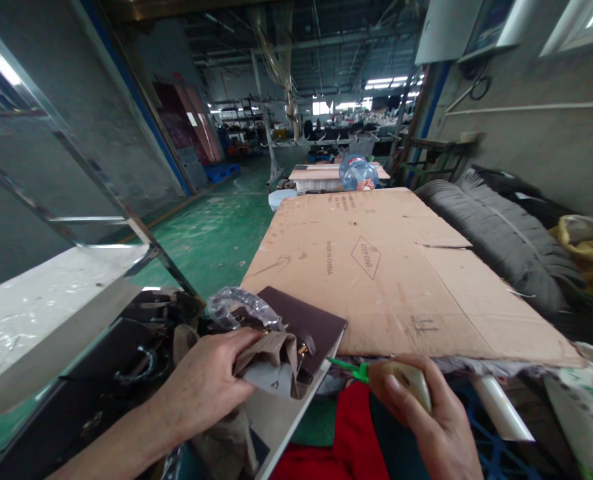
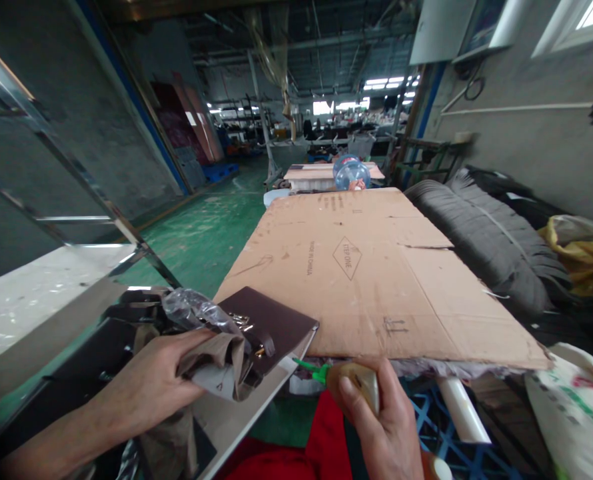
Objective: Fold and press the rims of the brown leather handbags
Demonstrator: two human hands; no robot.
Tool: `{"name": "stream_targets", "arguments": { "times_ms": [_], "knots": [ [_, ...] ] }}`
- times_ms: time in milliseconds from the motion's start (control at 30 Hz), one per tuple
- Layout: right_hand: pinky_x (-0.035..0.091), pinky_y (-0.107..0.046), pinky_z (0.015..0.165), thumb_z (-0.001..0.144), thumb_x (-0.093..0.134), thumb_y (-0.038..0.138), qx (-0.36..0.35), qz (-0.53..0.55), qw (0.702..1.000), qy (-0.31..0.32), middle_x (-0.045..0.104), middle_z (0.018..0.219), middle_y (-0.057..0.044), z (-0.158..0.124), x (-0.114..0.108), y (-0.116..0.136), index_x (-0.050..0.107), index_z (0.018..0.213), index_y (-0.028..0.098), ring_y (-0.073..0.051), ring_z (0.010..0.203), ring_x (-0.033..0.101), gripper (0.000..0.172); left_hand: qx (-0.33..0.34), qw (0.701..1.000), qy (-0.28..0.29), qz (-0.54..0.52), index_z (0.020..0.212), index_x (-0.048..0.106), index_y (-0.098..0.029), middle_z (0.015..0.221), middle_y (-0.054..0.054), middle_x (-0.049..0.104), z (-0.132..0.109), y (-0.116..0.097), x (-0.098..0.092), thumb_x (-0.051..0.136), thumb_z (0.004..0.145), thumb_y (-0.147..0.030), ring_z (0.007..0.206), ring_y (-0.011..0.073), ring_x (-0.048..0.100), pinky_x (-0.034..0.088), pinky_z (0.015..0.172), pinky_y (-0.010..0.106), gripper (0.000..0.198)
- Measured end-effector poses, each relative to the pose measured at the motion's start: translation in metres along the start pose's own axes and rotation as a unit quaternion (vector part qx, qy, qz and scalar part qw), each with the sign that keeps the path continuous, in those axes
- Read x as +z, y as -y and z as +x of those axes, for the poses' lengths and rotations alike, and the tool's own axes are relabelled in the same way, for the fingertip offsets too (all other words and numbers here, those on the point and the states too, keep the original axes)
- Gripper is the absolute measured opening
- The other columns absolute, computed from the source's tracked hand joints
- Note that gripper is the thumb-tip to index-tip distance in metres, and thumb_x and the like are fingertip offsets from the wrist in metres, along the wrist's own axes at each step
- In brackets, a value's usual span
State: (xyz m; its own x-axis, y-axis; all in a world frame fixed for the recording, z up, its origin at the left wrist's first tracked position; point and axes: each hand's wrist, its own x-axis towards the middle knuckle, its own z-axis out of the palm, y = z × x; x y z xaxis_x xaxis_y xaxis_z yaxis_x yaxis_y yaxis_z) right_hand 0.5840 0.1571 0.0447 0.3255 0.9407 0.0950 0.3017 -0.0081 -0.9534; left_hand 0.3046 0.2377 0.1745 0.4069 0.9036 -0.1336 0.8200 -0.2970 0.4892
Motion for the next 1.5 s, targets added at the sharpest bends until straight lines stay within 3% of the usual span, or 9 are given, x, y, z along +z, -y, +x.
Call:
{"name": "stream_targets", "arguments": {
  "times_ms": [200,367,533,667,800,967,1067,1267,1500],
  "knots": [
    [0.042,-0.024,0.052,0.082,0.059,0.059,0.065,0.038,0.996,0.052,0.059,0.070,-0.001,-0.001,0.002,0.008,0.059,0.089,0.021,-0.018,0.063,0.053,0.039,0.001,1.000,-0.011,-0.010,0.101,0.068,-0.021,0.107,0.003,0.071,-0.003,0.001,0.003,0.056,0.072,-0.018,0.099,0.0202,0.065,0.050,0.084,0.027,0.032],
    [0.042,-0.024,0.050,0.078,0.061,0.060,0.085,0.053,0.995,0.013,0.061,0.071,-0.001,0.001,0.004,0.005,0.059,0.091,0.020,-0.019,0.065,0.054,0.042,-0.009,1.000,-0.004,0.011,0.099,0.068,-0.022,0.105,0.001,0.071,-0.002,0.005,0.006,0.054,0.069,-0.015,0.098,0.0202,0.065,0.050,0.083,0.027,0.034],
    [0.036,-0.023,0.044,0.080,0.057,0.061,0.092,0.055,0.994,0.035,0.060,0.069,-0.001,0.001,0.003,0.000,0.059,0.090,0.020,-0.018,0.060,0.053,0.042,-0.005,1.000,-0.006,0.015,0.101,0.068,-0.023,0.104,0.000,0.071,-0.004,0.008,0.008,0.054,0.068,-0.015,0.097,0.0196,0.066,0.050,0.084,0.026,0.036],
    [0.036,-0.023,0.045,0.080,0.061,0.058,0.083,0.077,0.994,-0.007,0.060,0.071,-0.001,-0.006,0.004,0.008,0.059,0.094,0.020,-0.018,0.061,0.053,0.041,0.001,1.000,-0.011,0.011,0.102,0.068,-0.024,0.106,0.000,0.071,-0.004,0.011,0.010,0.055,0.069,-0.016,0.099,0.0189,0.065,0.050,0.086,0.025,0.037],
    [0.043,-0.024,0.050,0.083,0.060,0.055,0.048,0.083,0.995,0.039,0.059,0.070,-0.001,-0.011,0.006,0.007,0.060,0.093,0.020,-0.018,0.061,0.053,0.037,0.005,1.000,-0.019,0.012,0.103,0.067,-0.024,0.107,-0.001,0.070,-0.004,0.015,0.014,0.055,0.069,-0.015,0.100,0.0182,0.065,0.050,0.086,0.024,0.037],
    [0.048,-0.026,0.065,0.084,0.061,0.052,0.019,0.021,1.000,0.012,0.064,0.085,-0.002,-0.012,0.003,0.004,0.058,0.100,0.022,-0.021,0.075,0.058,0.033,0.001,1.000,-0.007,0.009,0.104,0.067,-0.024,0.108,-0.001,0.070,-0.004,0.016,0.015,0.054,0.067,-0.013,0.100,0.0182,0.065,0.050,0.086,0.024,0.040],
    [0.047,-0.025,0.062,0.086,0.058,0.052,0.026,0.036,0.999,0.027,0.063,0.079,0.000,-0.012,0.004,0.008,0.059,0.097,0.022,-0.019,0.070,0.057,0.032,0.006,1.000,-0.014,0.003,0.105,0.067,-0.024,0.108,-0.001,0.070,-0.003,0.017,0.016,0.055,0.068,-0.014,0.100,0.0182,0.065,0.050,0.087,0.024,0.040],
    [0.047,-0.026,0.065,0.085,0.059,0.050,0.005,-0.008,1.000,-0.017,0.065,0.085,-0.002,-0.010,0.002,0.010,0.059,0.099,0.022,-0.020,0.075,0.059,0.031,-0.002,1.000,-0.012,-0.002,0.104,0.067,-0.023,0.108,0.000,0.071,-0.004,0.014,0.014,0.055,0.068,-0.014,0.100,0.0192,0.065,0.050,0.087,0.026,0.038],
    [0.049,-0.026,0.059,0.083,0.060,0.053,0.036,0.055,0.997,0.029,0.063,0.077,-0.001,-0.025,0.007,0.021,0.060,0.094,0.023,-0.021,0.068,0.059,0.032,-0.003,1.000,-0.019,-0.004,0.104,0.067,-0.023,0.110,0.000,0.070,-0.003,0.012,0.014,0.056,0.068,-0.015,0.102,0.0192,0.064,0.050,0.088,0.026,0.038]
  ]
}}
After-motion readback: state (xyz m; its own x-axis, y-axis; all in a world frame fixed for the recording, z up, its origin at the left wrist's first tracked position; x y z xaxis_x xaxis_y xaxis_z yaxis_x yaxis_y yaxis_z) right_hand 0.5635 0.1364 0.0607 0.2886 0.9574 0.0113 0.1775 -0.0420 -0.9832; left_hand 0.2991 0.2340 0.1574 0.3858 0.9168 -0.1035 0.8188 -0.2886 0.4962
